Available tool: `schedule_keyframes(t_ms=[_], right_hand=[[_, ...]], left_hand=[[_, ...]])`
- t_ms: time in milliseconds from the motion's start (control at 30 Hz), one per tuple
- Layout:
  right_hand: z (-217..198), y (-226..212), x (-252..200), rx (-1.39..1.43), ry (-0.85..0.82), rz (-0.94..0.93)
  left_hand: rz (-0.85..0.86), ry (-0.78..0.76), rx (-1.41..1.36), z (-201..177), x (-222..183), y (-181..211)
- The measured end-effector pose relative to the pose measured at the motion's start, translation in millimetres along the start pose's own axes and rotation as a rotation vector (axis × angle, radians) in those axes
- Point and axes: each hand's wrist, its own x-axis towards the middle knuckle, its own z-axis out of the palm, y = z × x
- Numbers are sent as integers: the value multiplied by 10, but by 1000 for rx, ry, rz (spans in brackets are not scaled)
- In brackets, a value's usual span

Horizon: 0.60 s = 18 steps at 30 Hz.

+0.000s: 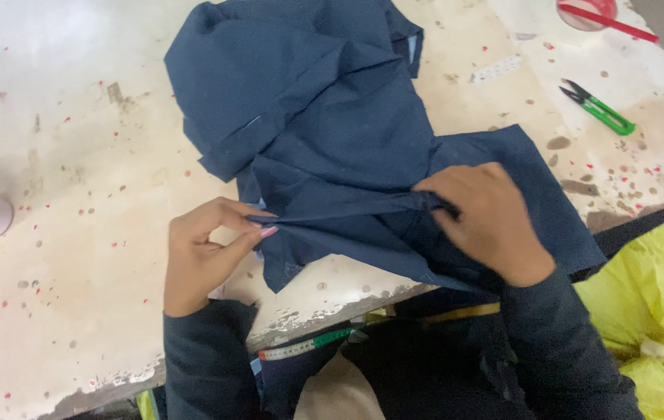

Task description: Trimming loose threads from a blue garment using a manual thread clipper at a quality control station.

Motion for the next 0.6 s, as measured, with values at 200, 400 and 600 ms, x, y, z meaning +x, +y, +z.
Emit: schedule_keyframes(t_ms=[200,400,600], right_hand=[[-298,-170,-143,6,-217,205],[-163,-553,-351,170,-189,60],[-177,-260,-231,423,-151,289]], left_hand=[[-81,-66,-108,48,-133,-202],[-94,-27,-117,59,-156,-277],[-123,-60,-222,39,-186,-238]])
